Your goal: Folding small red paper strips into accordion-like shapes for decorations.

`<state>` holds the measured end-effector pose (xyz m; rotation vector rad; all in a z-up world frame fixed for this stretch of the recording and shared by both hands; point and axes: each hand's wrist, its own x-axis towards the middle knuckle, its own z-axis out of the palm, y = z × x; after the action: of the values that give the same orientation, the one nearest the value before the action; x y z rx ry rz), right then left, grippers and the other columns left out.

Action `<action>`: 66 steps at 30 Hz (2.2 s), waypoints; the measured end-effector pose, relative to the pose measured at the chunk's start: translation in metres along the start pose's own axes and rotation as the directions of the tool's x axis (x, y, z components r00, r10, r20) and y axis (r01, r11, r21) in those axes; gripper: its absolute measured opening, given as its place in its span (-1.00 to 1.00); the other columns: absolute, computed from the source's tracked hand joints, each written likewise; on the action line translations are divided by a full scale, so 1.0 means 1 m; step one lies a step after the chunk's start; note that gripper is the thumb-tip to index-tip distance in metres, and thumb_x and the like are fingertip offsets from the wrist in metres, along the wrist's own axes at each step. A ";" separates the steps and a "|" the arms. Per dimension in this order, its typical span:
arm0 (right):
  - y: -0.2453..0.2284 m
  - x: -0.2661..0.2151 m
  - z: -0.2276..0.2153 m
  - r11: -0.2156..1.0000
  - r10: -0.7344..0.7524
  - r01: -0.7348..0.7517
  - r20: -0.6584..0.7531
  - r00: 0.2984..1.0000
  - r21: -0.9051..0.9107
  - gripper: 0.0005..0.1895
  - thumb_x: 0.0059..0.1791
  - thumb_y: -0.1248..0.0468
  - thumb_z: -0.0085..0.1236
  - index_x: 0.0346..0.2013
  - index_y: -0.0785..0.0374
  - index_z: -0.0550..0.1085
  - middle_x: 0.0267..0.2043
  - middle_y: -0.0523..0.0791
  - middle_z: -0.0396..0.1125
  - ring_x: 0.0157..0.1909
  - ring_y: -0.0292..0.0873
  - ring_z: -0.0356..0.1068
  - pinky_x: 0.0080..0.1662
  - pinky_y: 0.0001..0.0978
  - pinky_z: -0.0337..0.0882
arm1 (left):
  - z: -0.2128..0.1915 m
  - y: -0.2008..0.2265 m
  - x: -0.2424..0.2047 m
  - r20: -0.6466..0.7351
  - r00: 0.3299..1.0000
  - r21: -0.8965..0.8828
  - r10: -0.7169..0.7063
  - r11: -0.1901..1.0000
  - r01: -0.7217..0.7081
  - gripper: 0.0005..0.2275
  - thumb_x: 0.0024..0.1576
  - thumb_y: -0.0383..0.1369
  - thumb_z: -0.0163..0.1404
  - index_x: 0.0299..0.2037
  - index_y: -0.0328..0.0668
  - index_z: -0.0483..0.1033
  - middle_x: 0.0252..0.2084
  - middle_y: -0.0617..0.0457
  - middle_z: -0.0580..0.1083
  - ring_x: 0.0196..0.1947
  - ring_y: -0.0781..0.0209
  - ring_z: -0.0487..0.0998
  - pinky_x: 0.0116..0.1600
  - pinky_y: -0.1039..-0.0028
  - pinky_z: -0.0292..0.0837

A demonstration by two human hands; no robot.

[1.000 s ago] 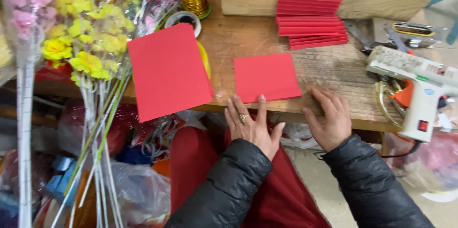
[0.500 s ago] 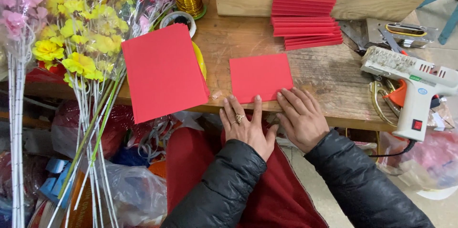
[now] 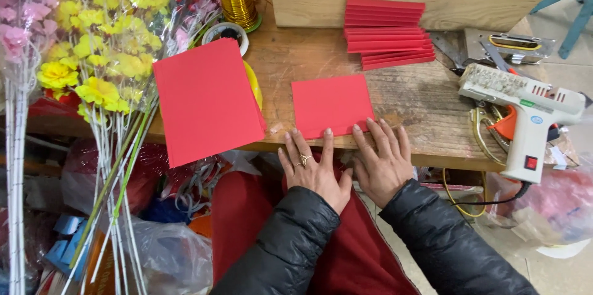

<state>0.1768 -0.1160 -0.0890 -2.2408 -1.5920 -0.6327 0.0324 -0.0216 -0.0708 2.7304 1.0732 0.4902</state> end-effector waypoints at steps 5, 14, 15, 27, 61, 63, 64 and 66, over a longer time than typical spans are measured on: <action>0.005 -0.003 0.005 0.999 0.031 -0.032 0.019 0.999 0.042 -0.16 -0.05 0.04 0.18 0.55 -0.17 0.21 0.51 -0.08 0.11 0.55 0.13 0.04 0.50 0.16 -0.11 | 0.003 -0.001 0.000 -0.017 1.000 0.007 -0.003 1.000 0.003 -0.04 -0.06 0.15 0.15 0.57 0.10 0.02 0.51 -0.66 -0.17 0.53 -0.67 -0.26 0.46 -0.38 -0.35; 0.003 -0.005 0.001 0.991 0.115 -0.118 0.043 0.992 0.067 -0.20 -0.03 0.06 0.18 0.53 -0.31 0.21 0.45 0.02 0.04 0.57 0.30 -0.07 0.50 0.20 -0.06 | -0.004 -0.001 0.001 0.047 0.998 -0.051 -0.029 0.998 0.032 -0.07 -0.03 0.11 0.16 0.57 0.13 0.01 0.53 -0.62 -0.26 0.54 -0.63 -0.33 0.45 -0.35 -0.30; 0.002 -0.004 0.000 0.991 0.114 -0.117 0.043 0.993 0.067 -0.20 -0.03 0.06 0.18 0.53 -0.31 0.21 0.45 0.02 0.04 0.57 0.30 -0.07 0.50 0.20 -0.06 | -0.005 -0.001 0.001 0.047 0.998 -0.051 -0.030 0.998 0.032 -0.07 -0.03 0.11 0.16 0.57 0.13 0.01 0.53 -0.62 -0.26 0.54 -0.63 -0.33 0.45 -0.35 -0.30; 0.012 -0.010 0.013 0.982 0.155 -0.155 0.014 0.988 0.110 -0.23 -0.13 0.01 0.28 0.41 -0.24 0.39 0.39 -0.04 0.15 0.54 0.18 0.07 0.48 0.10 0.01 | 0.000 -0.005 0.001 -0.001 1.000 -0.057 -0.004 0.998 0.004 -0.07 -0.07 0.12 0.18 0.55 0.12 0.09 0.53 -0.61 -0.22 0.54 -0.63 -0.27 0.48 -0.27 -0.23; 0.046 0.002 -0.017 0.987 0.135 -0.091 0.391 0.910 -0.129 0.05 -0.29 -0.03 0.10 0.55 -0.39 0.11 0.59 -0.22 -0.06 0.59 0.22 -0.12 0.36 0.32 -0.08 | -0.005 0.036 0.018 0.084 0.981 -0.055 0.174 0.984 -0.169 -0.02 -0.20 -0.18 0.16 0.51 -0.31 0.04 0.60 -0.41 -0.10 0.62 -0.32 -0.22 0.54 -0.33 -0.50; 0.045 0.002 -0.014 0.984 0.139 -0.082 0.391 0.910 -0.159 0.07 -0.30 -0.06 0.10 0.55 -0.41 0.10 0.60 -0.23 -0.06 0.60 0.20 -0.12 0.38 0.32 -0.08 | 0.011 0.044 0.023 0.135 0.968 -0.168 0.211 0.968 -0.188 0.02 -0.23 -0.25 0.16 0.54 -0.34 -0.04 0.59 -0.39 -0.05 0.62 -0.30 -0.19 0.58 -0.28 -0.50; 0.044 0.003 -0.015 0.986 0.140 -0.094 0.382 0.914 -0.137 0.06 -0.28 -0.02 0.08 0.57 -0.38 0.09 0.60 -0.20 -0.06 0.59 0.24 -0.12 0.38 0.35 -0.09 | 0.017 0.043 0.024 0.182 0.960 -0.115 0.211 0.975 -0.193 0.08 -0.26 -0.21 0.18 0.55 -0.31 -0.13 0.61 -0.36 -0.12 0.63 -0.26 -0.25 0.59 -0.24 -0.54; 0.041 0.002 -0.021 0.988 0.140 -0.104 0.384 0.913 -0.112 0.05 -0.25 0.02 0.05 0.58 -0.35 0.08 0.60 -0.17 -0.07 0.58 0.28 -0.12 0.38 0.37 -0.11 | 0.015 0.036 0.020 0.238 0.950 -0.066 0.203 0.979 -0.193 0.15 -0.29 -0.17 0.20 0.57 -0.28 -0.22 0.63 -0.32 -0.19 0.64 -0.23 -0.31 0.61 -0.19 -0.57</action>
<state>0.2130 -0.1384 -0.0700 -2.6370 -1.6007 -0.2321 0.0744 -0.0341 -0.0706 2.7831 0.7249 0.1921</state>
